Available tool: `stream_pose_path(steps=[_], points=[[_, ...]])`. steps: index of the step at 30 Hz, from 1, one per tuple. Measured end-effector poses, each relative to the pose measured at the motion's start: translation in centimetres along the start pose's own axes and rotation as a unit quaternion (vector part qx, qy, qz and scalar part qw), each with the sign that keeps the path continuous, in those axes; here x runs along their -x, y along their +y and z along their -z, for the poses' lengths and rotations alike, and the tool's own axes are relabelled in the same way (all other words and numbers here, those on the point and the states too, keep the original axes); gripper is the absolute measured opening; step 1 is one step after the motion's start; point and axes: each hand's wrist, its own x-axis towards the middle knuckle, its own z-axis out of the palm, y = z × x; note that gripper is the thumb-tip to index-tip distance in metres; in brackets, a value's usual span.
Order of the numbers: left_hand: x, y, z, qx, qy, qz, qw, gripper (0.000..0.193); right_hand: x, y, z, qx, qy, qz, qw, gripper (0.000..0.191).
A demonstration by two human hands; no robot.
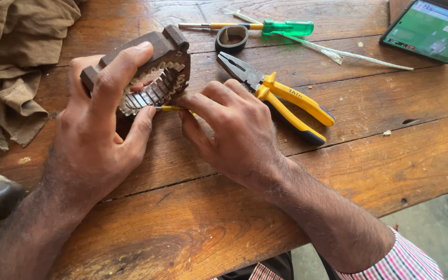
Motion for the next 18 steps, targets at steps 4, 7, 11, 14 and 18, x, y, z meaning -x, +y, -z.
stream_pose_path(steps=[4,7,11,14,18], points=[[0.03,0.03,0.02,-0.001,0.008,-0.014,1.0,0.074,0.02,0.0,-0.04,0.001,-0.001,-0.004,1.0,0.019],[0.0,0.07,-0.01,0.001,0.009,-0.011,1.0,0.073,0.04,0.01,-0.15,0.003,-0.001,-0.005,1.0,0.019],[-0.08,0.09,-0.06,0.004,0.012,-0.015,1.0,0.072,0.12,-0.02,-0.3,-0.002,0.001,-0.01,1.0,0.019],[-0.03,0.07,-0.05,-0.007,0.022,-0.031,0.999,0.073,0.15,0.0,-0.28,-0.003,0.003,-0.007,1.0,0.02],[0.08,-0.02,-0.12,-0.01,0.008,-0.003,1.0,0.074,0.1,-0.03,-0.24,-0.002,-0.002,-0.01,1.0,0.019]])
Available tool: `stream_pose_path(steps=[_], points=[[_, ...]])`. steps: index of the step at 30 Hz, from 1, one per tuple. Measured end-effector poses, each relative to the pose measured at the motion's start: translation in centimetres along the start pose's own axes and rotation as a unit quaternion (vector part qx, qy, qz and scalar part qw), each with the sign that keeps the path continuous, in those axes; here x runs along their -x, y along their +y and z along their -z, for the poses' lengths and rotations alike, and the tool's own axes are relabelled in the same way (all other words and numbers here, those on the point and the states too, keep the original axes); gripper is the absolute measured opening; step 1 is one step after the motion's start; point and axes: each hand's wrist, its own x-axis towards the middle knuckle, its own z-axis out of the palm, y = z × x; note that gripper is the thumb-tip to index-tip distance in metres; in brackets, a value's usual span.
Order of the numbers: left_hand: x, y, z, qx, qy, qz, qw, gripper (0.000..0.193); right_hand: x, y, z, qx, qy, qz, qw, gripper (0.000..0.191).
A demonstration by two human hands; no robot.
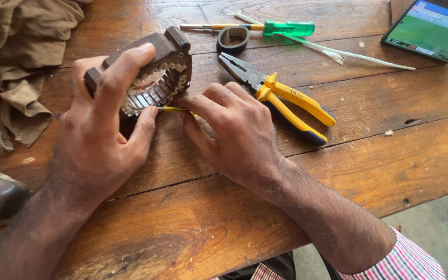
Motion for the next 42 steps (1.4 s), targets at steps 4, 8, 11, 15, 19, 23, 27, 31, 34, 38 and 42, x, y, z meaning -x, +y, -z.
stream_pose_path(steps=[4,8,11,15,19,23,27,31,34,38,42], points=[[0.1,-0.1,0.0,-0.005,0.001,-0.006,1.0,0.075,0.0,-0.1,0.0,0.006,0.001,-0.003,1.0,0.019],[0.1,-0.2,0.1,-0.003,-0.001,-0.007,1.0,0.075,0.0,0.0,0.0,0.004,0.004,0.001,1.0,0.019],[0.0,-0.2,0.1,-0.002,0.002,-0.012,1.0,0.076,0.0,0.0,0.0,0.006,0.002,-0.001,1.0,0.02],[0.0,-0.3,0.0,-0.003,-0.002,-0.013,1.0,0.076,0.0,0.0,0.0,0.006,0.0,-0.002,1.0,0.02],[0.0,-0.4,0.0,0.001,-0.011,-0.006,1.0,0.074,0.0,-0.1,0.0,0.005,0.011,0.004,1.0,0.02],[0.1,-0.6,-0.2,0.002,-0.001,-0.023,1.0,0.072,-0.1,0.0,0.2,0.011,0.027,0.011,0.999,0.019],[0.1,-0.7,-0.2,-0.001,-0.009,-0.006,1.0,0.068,-0.1,0.0,0.3,0.015,0.037,0.012,0.999,0.02],[0.2,-0.6,-0.1,-0.005,-0.007,-0.017,1.0,0.069,-0.1,-0.1,0.3,0.011,0.017,0.009,1.0,0.02],[0.2,-0.6,-0.1,-0.013,0.004,-0.031,0.999,0.072,-0.1,-0.1,0.3,0.011,0.016,0.009,1.0,0.021],[0.1,-1.3,-0.4,-0.087,0.028,-0.07,0.993,0.081,-0.1,-0.2,0.3,0.012,0.019,0.008,1.0,0.021],[0.8,-2.5,-0.5,-0.14,0.062,-0.103,0.983,0.081,-0.1,-0.2,0.4,0.009,0.025,0.001,1.0,0.021]])
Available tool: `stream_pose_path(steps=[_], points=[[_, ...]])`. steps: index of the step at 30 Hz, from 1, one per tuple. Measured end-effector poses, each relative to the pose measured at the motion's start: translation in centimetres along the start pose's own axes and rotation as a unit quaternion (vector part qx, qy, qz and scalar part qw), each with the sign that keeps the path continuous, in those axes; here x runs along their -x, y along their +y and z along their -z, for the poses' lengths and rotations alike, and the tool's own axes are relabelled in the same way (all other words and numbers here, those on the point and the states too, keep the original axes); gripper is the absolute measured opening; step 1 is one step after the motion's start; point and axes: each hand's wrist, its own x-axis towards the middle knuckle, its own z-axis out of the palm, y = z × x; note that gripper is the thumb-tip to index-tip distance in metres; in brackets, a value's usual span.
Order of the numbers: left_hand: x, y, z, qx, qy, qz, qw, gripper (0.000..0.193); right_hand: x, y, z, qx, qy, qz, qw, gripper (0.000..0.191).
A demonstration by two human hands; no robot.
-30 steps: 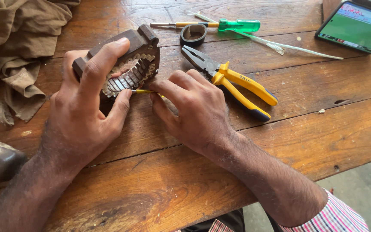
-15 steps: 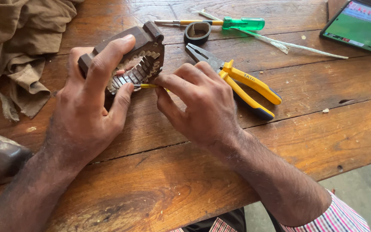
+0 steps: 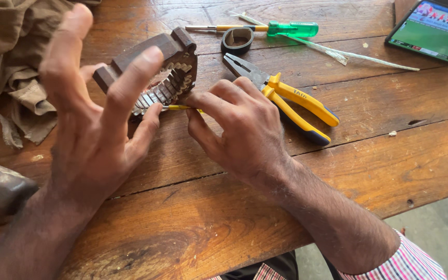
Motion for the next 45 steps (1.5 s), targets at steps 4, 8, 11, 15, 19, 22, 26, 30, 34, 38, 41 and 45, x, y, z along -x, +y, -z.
stream_pose_path(steps=[4,8,11,15,19,22,26,30,34,38,41,45], points=[[1.5,-0.8,-0.3,-0.082,0.008,-0.037,0.996,0.047,0.0,0.0,0.2,0.0,0.023,-0.003,1.0,0.019],[1.6,-1.5,-0.6,-0.146,0.013,-0.097,0.984,0.015,-0.1,0.2,0.5,0.01,0.032,-0.009,0.999,0.016],[1.0,-1.3,-0.3,-0.184,0.001,-0.124,0.975,0.013,-0.2,0.4,0.6,0.008,0.046,-0.014,0.999,0.014],[0.1,0.3,0.0,-0.199,-0.032,-0.115,0.973,0.016,-0.2,0.6,0.7,0.018,0.049,-0.016,0.999,0.016],[-0.3,1.6,0.2,-0.203,-0.068,-0.096,0.972,0.012,-0.4,0.8,0.4,0.013,0.056,-0.012,0.998,0.014],[-0.8,1.9,-0.2,-0.271,-0.049,-0.117,0.954,0.009,-0.3,1.2,0.2,0.015,0.066,-0.008,0.998,0.013],[-1.8,2.3,-0.2,-0.369,-0.06,-0.156,0.914,0.008,-0.4,1.8,0.2,0.019,0.061,-0.011,0.998,0.012],[-3.7,3.1,0.6,-0.473,-0.147,-0.215,0.842,0.008,-0.5,2.2,0.1,0.033,0.06,-0.009,0.998,0.012],[-5.3,5.0,1.0,-0.531,-0.211,-0.258,0.779,0.012,-0.5,2.4,0.2,0.035,0.064,-0.005,0.997,0.017],[-6.1,6.1,1.0,-0.544,-0.235,-0.257,0.764,0.037,-0.5,2.6,0.0,0.027,0.071,-0.004,0.997,0.02],[-6.2,6.3,1.1,-0.588,-0.246,-0.273,0.72,0.051,-0.5,2.7,-0.1,0.028,0.073,-0.002,0.997,0.02],[-6.2,6.3,1.1,-0.619,-0.271,-0.292,0.677,0.053,-0.4,2.8,-0.2,0.025,0.062,-0.005,0.998,0.019]])
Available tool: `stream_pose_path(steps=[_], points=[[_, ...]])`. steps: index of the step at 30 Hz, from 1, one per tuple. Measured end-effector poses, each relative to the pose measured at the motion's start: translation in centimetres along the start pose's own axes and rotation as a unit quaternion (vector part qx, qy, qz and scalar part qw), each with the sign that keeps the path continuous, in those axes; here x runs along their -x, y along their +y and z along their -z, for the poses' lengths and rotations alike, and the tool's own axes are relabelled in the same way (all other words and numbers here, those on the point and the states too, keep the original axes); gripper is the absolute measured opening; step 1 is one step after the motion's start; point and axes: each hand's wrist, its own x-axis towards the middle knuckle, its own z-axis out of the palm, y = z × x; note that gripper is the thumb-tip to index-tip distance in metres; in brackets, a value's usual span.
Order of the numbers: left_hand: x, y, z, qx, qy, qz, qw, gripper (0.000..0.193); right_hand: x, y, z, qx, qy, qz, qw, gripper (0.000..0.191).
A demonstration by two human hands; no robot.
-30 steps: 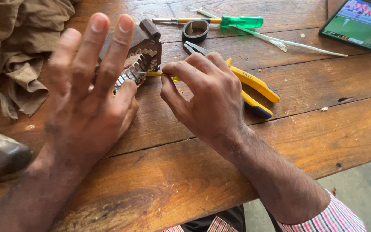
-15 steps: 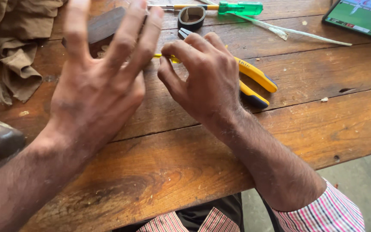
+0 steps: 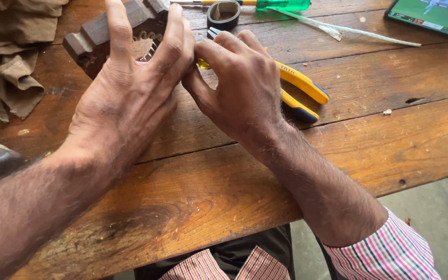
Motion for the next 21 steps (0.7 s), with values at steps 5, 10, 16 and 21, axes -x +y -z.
stream_pose_path(steps=[5,10,16,21], points=[[-0.3,0.2,0.0,0.006,-0.004,-0.012,1.0,0.052,0.0,0.0,0.0,-0.001,0.0,-0.003,1.0,0.019],[-0.4,0.3,-0.1,0.001,-0.022,-0.041,0.999,0.046,0.0,-0.1,-0.1,-0.003,0.003,-0.003,1.0,0.018],[0.2,0.0,-1.9,0.005,0.059,0.023,0.998,0.054,0.0,-0.3,0.1,-0.002,0.005,0.0,1.0,0.016],[1.9,1.6,-4.7,0.323,0.196,0.179,0.908,0.036,0.1,-0.6,0.1,-0.014,0.007,0.004,1.0,0.013]])
